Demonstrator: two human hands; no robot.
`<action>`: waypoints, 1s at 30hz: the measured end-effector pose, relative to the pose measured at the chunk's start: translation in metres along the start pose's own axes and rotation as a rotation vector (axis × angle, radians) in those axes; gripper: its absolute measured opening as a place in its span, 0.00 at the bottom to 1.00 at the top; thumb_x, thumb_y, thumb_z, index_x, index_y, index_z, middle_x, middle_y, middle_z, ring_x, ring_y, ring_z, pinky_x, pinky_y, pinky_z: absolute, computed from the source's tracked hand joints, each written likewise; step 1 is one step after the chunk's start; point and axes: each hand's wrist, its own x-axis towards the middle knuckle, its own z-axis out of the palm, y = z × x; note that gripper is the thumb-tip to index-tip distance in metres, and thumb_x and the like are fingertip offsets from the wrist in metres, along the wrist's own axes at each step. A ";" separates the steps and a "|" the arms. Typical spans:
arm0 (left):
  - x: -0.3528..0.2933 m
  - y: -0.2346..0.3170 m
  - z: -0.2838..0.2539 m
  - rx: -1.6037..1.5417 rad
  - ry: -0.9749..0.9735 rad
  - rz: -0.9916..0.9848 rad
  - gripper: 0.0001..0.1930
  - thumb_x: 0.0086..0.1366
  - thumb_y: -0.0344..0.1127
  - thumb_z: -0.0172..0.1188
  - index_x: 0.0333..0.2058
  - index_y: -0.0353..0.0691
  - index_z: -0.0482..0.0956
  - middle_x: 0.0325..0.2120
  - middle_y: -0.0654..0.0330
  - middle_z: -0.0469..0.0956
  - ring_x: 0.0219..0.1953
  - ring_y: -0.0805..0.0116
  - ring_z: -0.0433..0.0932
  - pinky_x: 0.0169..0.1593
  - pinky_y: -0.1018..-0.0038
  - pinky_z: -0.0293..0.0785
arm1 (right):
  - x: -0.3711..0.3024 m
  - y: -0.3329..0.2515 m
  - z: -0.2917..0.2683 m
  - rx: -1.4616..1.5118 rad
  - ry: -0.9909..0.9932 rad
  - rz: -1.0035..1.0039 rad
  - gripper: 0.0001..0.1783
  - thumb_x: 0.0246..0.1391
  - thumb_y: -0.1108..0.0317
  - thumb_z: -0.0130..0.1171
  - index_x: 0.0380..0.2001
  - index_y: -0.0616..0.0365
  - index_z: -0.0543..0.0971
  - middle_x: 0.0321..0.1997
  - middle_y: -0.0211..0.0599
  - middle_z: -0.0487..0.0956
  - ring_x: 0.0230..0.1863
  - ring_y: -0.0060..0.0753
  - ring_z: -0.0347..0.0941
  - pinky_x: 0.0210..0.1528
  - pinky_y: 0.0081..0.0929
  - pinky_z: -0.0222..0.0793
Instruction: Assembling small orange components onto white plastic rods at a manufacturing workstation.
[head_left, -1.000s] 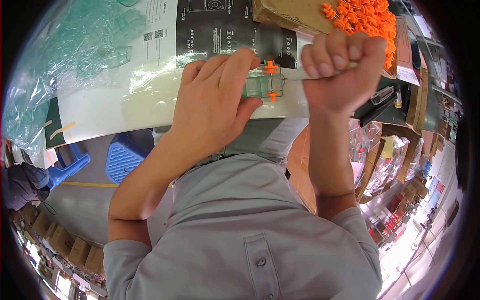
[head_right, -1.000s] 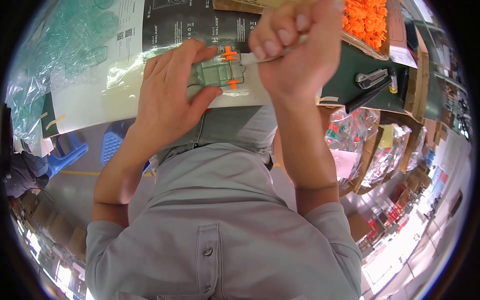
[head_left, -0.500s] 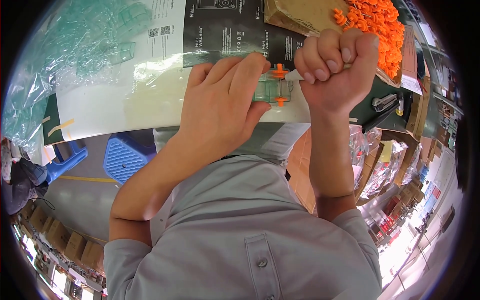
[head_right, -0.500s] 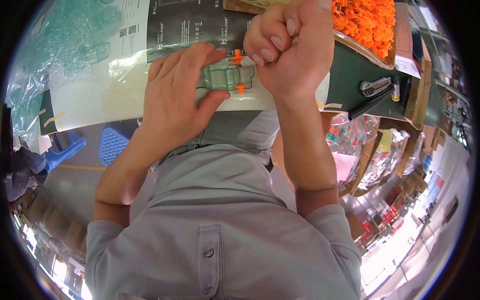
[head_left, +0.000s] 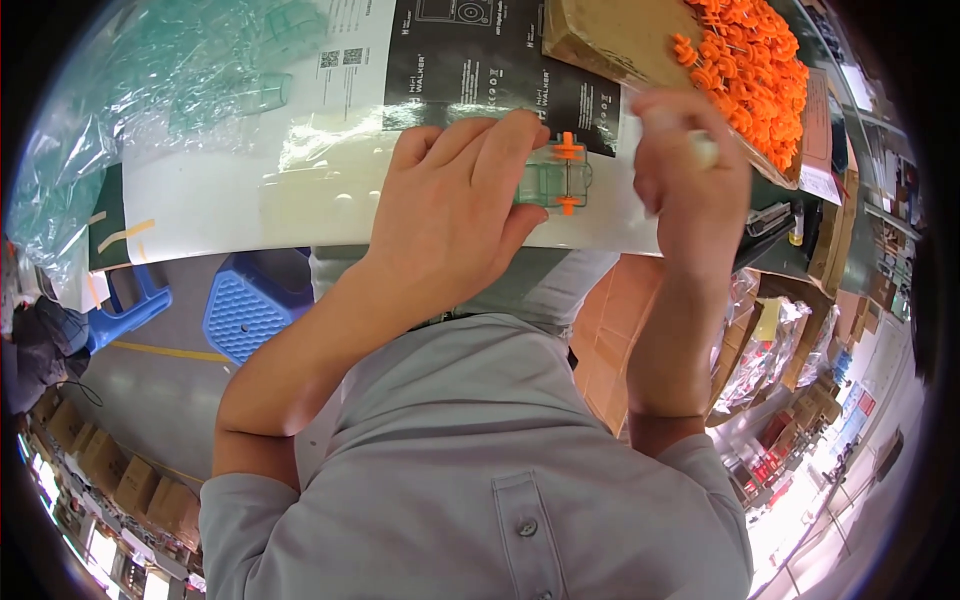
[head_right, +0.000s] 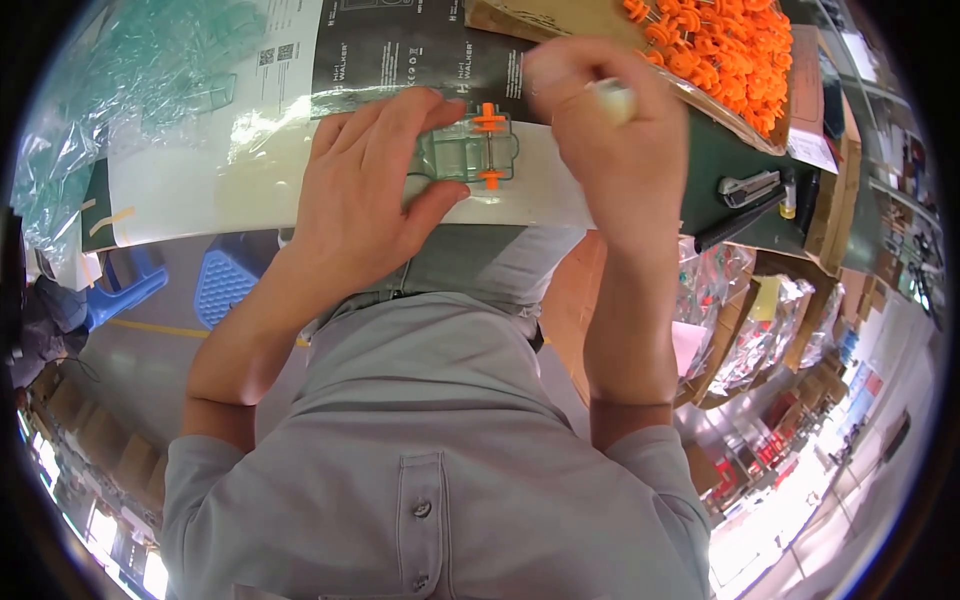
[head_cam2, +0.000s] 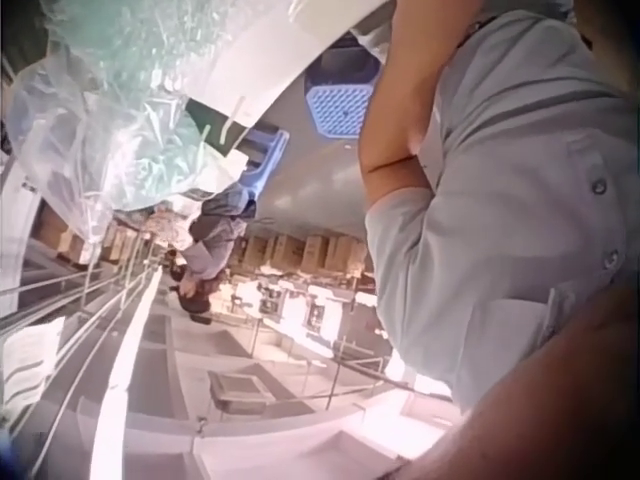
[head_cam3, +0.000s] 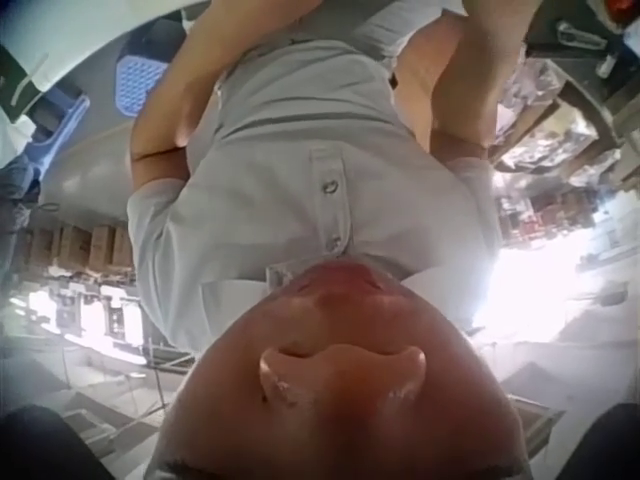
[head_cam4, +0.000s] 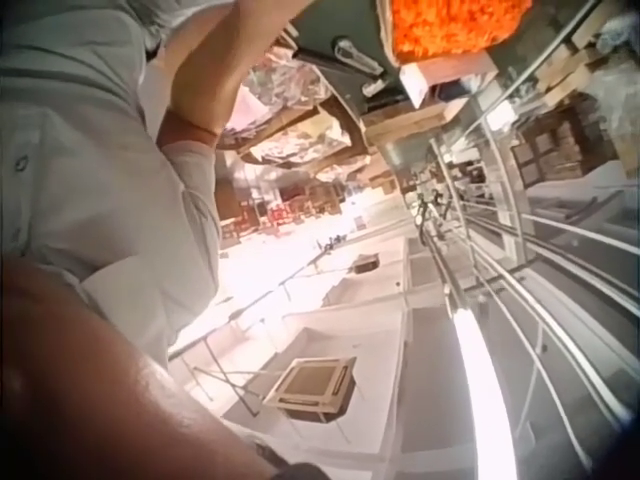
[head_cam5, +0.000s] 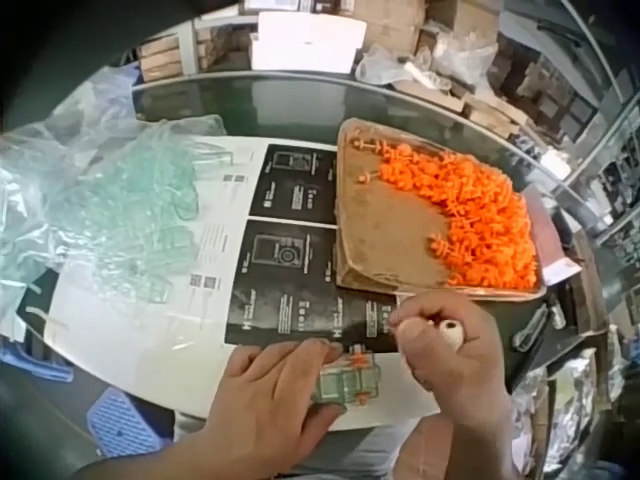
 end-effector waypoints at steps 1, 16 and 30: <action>0.000 -0.001 -0.002 0.001 -0.003 -0.016 0.37 0.52 0.35 0.73 0.58 0.36 0.65 0.51 0.62 0.81 0.52 0.58 0.77 0.55 0.62 0.66 | -0.004 0.002 0.005 0.003 0.003 -0.001 0.13 0.57 0.59 0.69 0.42 0.53 0.85 0.28 0.27 0.75 0.26 0.27 0.73 0.29 0.25 0.70; 0.010 0.014 -0.010 0.095 -0.124 0.009 0.33 0.53 0.31 0.71 0.57 0.37 0.67 0.51 0.59 0.80 0.54 0.56 0.76 0.54 0.62 0.66 | -0.034 0.013 -0.012 -0.593 -0.086 -0.112 0.27 0.49 0.67 0.72 0.54 0.51 0.82 0.38 0.35 0.76 0.41 0.30 0.73 0.44 0.26 0.70; 0.021 0.013 -0.017 -0.427 -0.021 0.090 0.35 0.50 0.14 0.60 0.60 0.35 0.65 0.56 0.47 0.72 0.60 0.46 0.70 0.64 0.57 0.65 | -0.071 -0.079 -0.047 1.426 -0.428 -0.588 0.14 0.55 0.70 0.58 0.16 0.59 0.76 0.11 0.31 0.68 0.10 0.28 0.67 0.15 0.30 0.72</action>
